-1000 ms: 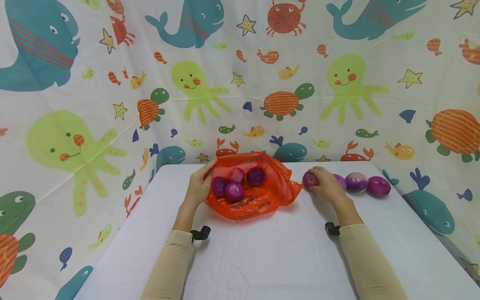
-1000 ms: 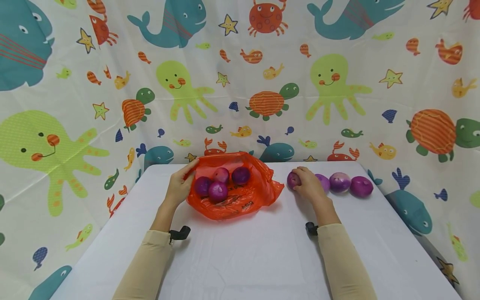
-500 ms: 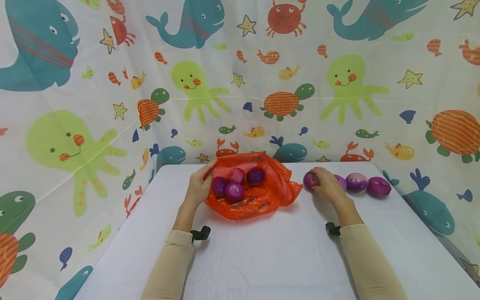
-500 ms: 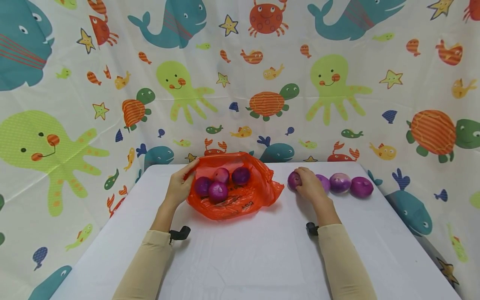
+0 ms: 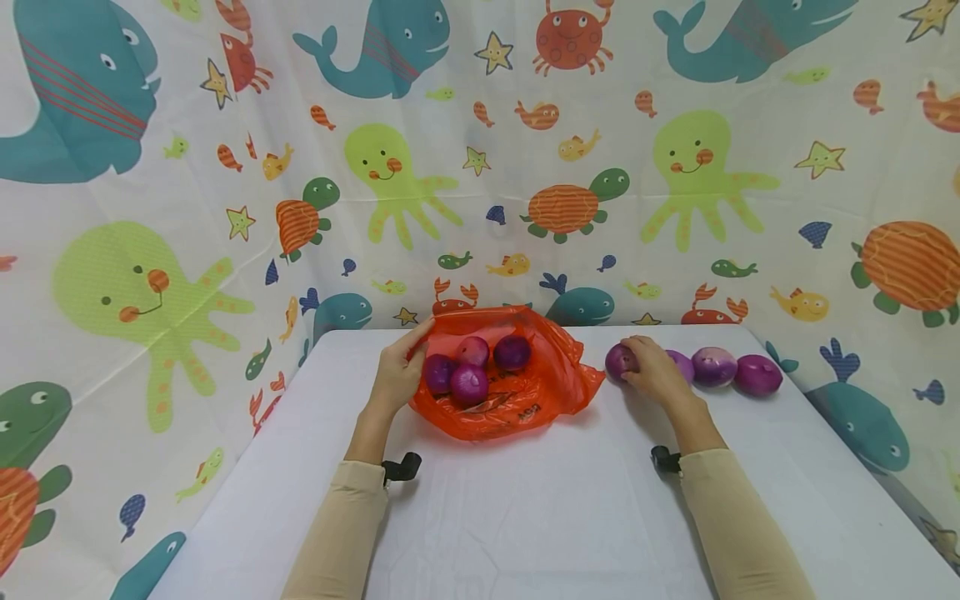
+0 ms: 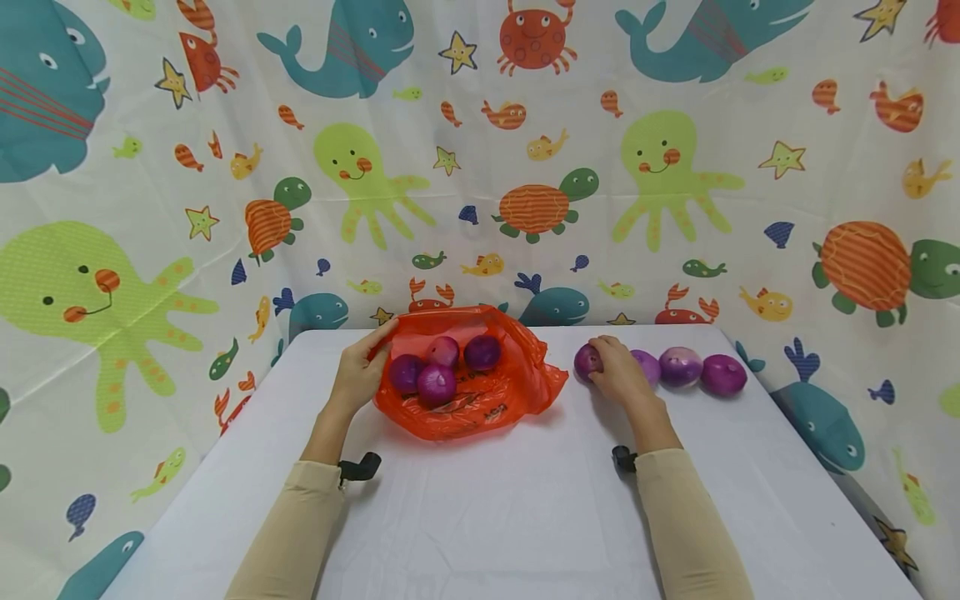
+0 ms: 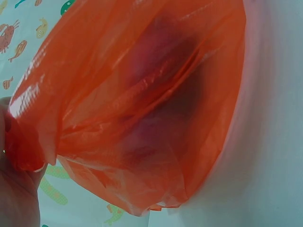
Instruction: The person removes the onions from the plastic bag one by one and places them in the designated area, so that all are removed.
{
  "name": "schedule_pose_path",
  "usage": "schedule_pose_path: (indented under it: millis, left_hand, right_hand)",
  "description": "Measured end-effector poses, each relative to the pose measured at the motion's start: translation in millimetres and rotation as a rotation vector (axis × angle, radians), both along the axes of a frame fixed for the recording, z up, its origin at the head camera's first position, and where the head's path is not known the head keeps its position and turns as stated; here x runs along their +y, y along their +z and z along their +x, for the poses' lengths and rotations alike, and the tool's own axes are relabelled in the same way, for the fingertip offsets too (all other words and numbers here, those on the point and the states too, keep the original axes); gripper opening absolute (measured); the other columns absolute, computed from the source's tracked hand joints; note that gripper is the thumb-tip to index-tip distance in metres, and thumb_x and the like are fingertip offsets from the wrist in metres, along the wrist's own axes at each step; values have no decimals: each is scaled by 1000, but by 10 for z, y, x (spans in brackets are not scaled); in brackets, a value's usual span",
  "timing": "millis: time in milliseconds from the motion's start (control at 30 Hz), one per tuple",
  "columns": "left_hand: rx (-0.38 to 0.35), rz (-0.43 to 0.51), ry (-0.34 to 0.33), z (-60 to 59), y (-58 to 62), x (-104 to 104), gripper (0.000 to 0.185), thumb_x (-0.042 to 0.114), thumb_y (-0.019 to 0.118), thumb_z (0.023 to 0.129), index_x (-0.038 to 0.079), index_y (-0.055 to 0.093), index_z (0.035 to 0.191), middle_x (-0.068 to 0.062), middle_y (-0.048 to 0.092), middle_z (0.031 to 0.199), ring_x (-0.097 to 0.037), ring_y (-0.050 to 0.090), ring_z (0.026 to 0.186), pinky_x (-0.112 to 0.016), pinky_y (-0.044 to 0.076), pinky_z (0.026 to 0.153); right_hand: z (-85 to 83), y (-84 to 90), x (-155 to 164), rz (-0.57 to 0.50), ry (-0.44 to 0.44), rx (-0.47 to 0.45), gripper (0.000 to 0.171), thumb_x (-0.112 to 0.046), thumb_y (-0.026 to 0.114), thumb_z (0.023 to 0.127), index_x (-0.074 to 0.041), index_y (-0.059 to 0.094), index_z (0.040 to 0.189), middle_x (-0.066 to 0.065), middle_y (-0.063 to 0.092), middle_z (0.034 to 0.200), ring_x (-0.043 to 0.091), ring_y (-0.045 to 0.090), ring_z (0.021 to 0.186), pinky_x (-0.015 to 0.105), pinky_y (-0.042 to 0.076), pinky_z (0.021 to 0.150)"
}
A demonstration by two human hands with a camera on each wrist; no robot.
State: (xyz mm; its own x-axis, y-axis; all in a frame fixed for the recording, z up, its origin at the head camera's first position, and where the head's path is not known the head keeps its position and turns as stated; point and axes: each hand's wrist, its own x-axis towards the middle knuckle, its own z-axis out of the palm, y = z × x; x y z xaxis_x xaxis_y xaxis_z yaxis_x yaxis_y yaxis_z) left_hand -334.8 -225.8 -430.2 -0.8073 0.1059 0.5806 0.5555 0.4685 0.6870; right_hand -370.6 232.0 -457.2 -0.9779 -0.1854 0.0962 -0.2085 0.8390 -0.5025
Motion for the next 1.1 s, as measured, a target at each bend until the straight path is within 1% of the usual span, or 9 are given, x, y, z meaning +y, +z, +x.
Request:
schedule_pose_path:
  millis: [200, 333, 467, 567, 700, 800, 933, 1100]
  left_hand:
    - [9, -10, -4, -2, 0, 4, 47, -4, 53, 104, 7, 56, 149, -15, 57, 153, -31, 51, 145, -47, 46, 114]
    - [7, -6, -2, -7, -2, 3, 46, -4, 53, 104, 6, 56, 149, -14, 57, 153, -29, 51, 146, -45, 45, 116]
    - [0, 2, 4, -8, 0, 10, 47, -4, 53, 104, 7, 57, 149, -14, 58, 152, -29, 52, 145, -44, 46, 115]
    - [0, 10, 2, -10, 3, 16, 47, -6, 53, 103, 5, 56, 149, -17, 57, 152, -31, 52, 145, -47, 47, 114]
    - [3, 8, 2, -10, 9, 19, 46, -6, 53, 103, 2, 56, 149, -16, 57, 153, -33, 51, 145, -49, 46, 114]
    - [0, 0, 6, -12, 10, 14, 47, -5, 53, 104, 5, 56, 149, -13, 57, 153, -30, 51, 146, -45, 46, 115]
    - [-1, -1, -2, -12, 10, 6, 47, -4, 53, 104, 8, 56, 150, -9, 57, 154, -28, 51, 146, -43, 45, 116]
    - [9, -7, -8, -2, 4, 8, 48, -5, 53, 104, 8, 56, 150, -13, 57, 153, -30, 51, 146, -45, 46, 115]
  right_hand:
    - [11, 0, 10, 15, 5, 3, 67, -6, 71, 96, 1, 41, 154, 30, 36, 160, 51, 33, 148, 73, 33, 116]
    - [16, -7, 13, 10, 0, -8, 70, -5, 71, 96, 0, 37, 156, 29, 34, 162, 50, 32, 149, 72, 33, 117]
    - [19, -1, 11, 6, -5, -24, 75, -7, 74, 94, -2, 35, 158, 29, 32, 163, 51, 30, 149, 74, 34, 115]
    - [20, 16, 6, 5, -2, -24, 76, -8, 76, 93, -3, 36, 158, 28, 32, 163, 51, 30, 149, 75, 35, 113]
    - [28, 69, -7, -8, 14, -1, 75, -8, 75, 93, -2, 37, 157, 29, 31, 163, 52, 29, 150, 74, 33, 115]
    - [42, 124, -32, -40, 19, 57, 70, -9, 73, 95, -2, 39, 156, 29, 34, 162, 51, 30, 150, 73, 33, 117]
    - [67, 199, -102, -91, 7, 194, 62, -12, 70, 97, -3, 43, 153, 26, 45, 156, 48, 37, 147, 70, 36, 117]
    - [128, 293, -231, -160, 12, 356, 56, -15, 70, 99, -4, 48, 150, 23, 52, 150, 44, 46, 141, 66, 40, 117]
